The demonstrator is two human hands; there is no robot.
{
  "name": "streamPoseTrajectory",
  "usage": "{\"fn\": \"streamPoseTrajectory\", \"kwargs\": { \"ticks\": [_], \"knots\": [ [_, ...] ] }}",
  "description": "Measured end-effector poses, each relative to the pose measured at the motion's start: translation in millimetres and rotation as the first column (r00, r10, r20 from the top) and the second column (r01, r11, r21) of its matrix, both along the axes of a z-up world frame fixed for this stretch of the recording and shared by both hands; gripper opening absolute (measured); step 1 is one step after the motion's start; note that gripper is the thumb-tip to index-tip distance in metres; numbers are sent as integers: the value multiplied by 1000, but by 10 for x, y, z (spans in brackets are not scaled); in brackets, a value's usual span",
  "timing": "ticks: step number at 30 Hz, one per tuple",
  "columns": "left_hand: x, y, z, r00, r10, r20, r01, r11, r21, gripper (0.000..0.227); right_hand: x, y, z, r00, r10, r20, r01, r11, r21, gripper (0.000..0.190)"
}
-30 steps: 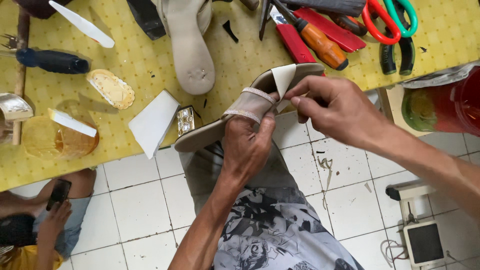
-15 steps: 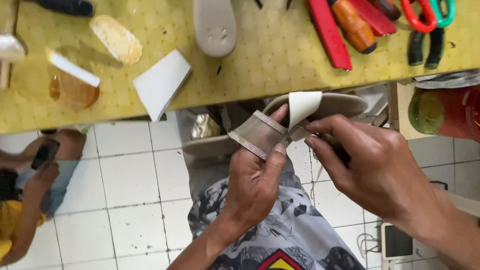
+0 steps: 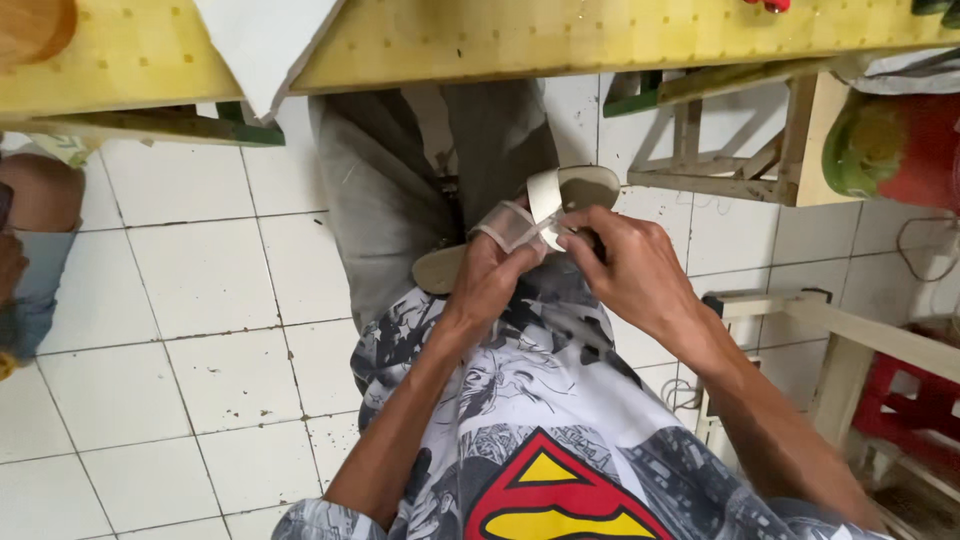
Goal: The person is repairing a beige slide sandal by hand. They hold the sandal on their lap and use a small tool to work on the strap, likely stitching or securing it to the sole. The workspace includes a yellow table with various tools and materials nearby.
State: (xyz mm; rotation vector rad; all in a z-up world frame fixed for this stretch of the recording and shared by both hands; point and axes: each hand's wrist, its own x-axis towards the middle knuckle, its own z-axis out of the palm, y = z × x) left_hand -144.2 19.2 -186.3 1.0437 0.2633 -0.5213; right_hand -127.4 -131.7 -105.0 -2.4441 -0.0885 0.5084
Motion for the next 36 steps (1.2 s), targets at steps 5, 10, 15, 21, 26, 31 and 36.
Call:
{"fn": "streamPoseTrajectory", "kwargs": {
  "ticks": [5,10,15,21,26,31,36],
  "knots": [
    [269,198,165,919,-392,-51,383,853,355,49,20,-96,-316,994,-86,-66,87,996,13,14],
    [200,221,-61,860,-503,84,384,748,542,39,45,-231,-497,985,-145,-90,151,986,66,17],
    [80,468,-183,876,-469,111,242,628,740,33,49,-286,-570,972,-191,-136,203,976,79,18],
    [56,593,251,737,-553,387,-312,229,922,5,51,-369,-696,973,-189,-130,203,973,110,18],
    [77,366,202,877,-204,435,-138,761,634,8,127,-358,-595,973,-187,-138,208,966,151,17],
    [-47,152,-47,976,211,53,-216,969,122,9,88,-412,-653,969,-196,-153,223,957,187,16],
    [-181,204,-269,871,177,-459,-272,951,-150,17,51,-443,-704,973,-188,-136,214,952,220,17]
  ]
}}
